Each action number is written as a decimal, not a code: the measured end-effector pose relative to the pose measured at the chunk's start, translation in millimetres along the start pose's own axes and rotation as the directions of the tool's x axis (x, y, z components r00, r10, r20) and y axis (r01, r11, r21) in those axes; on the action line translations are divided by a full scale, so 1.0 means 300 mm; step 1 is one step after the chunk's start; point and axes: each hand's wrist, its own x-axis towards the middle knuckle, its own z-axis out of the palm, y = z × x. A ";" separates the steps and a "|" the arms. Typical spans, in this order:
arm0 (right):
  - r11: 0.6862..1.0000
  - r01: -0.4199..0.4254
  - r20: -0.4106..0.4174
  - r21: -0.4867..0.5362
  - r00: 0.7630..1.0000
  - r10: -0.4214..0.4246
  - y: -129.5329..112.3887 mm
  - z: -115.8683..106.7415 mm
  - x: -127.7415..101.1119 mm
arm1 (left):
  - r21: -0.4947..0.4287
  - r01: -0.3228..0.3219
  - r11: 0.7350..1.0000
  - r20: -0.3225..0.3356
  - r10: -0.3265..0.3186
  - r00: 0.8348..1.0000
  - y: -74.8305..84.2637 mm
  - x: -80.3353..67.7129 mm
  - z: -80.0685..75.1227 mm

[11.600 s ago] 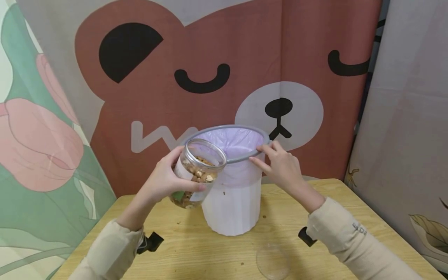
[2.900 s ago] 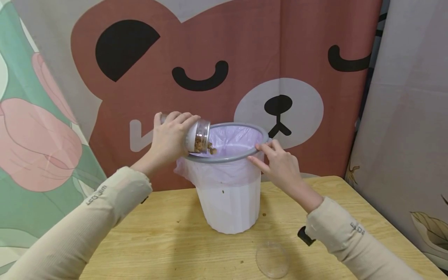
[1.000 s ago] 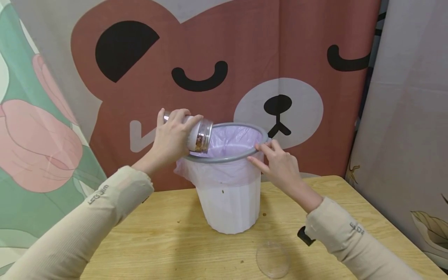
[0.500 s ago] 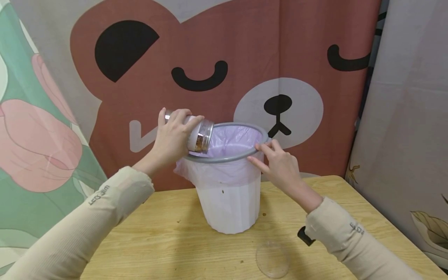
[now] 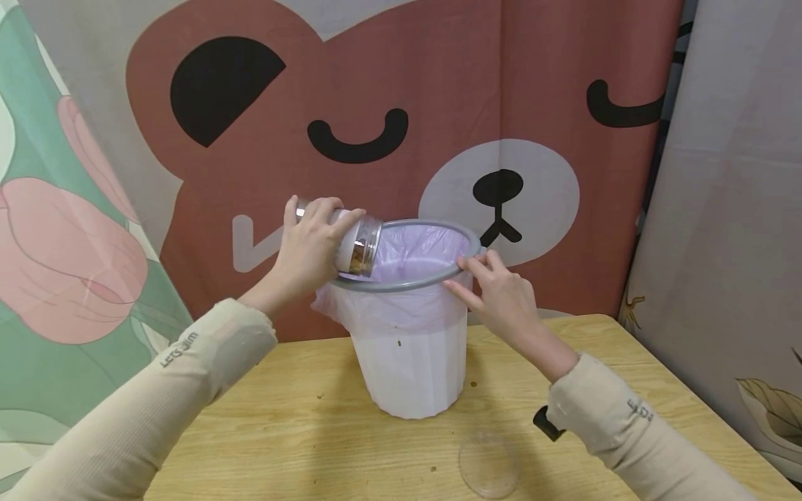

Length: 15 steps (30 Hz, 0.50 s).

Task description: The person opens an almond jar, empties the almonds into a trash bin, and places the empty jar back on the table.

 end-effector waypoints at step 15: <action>1.000 0.003 -0.004 0.002 1.000 -0.003 0.000 -0.001 -0.001 | 0.019 -0.002 1.000 -0.001 0.002 1.000 -0.001 0.003 -0.010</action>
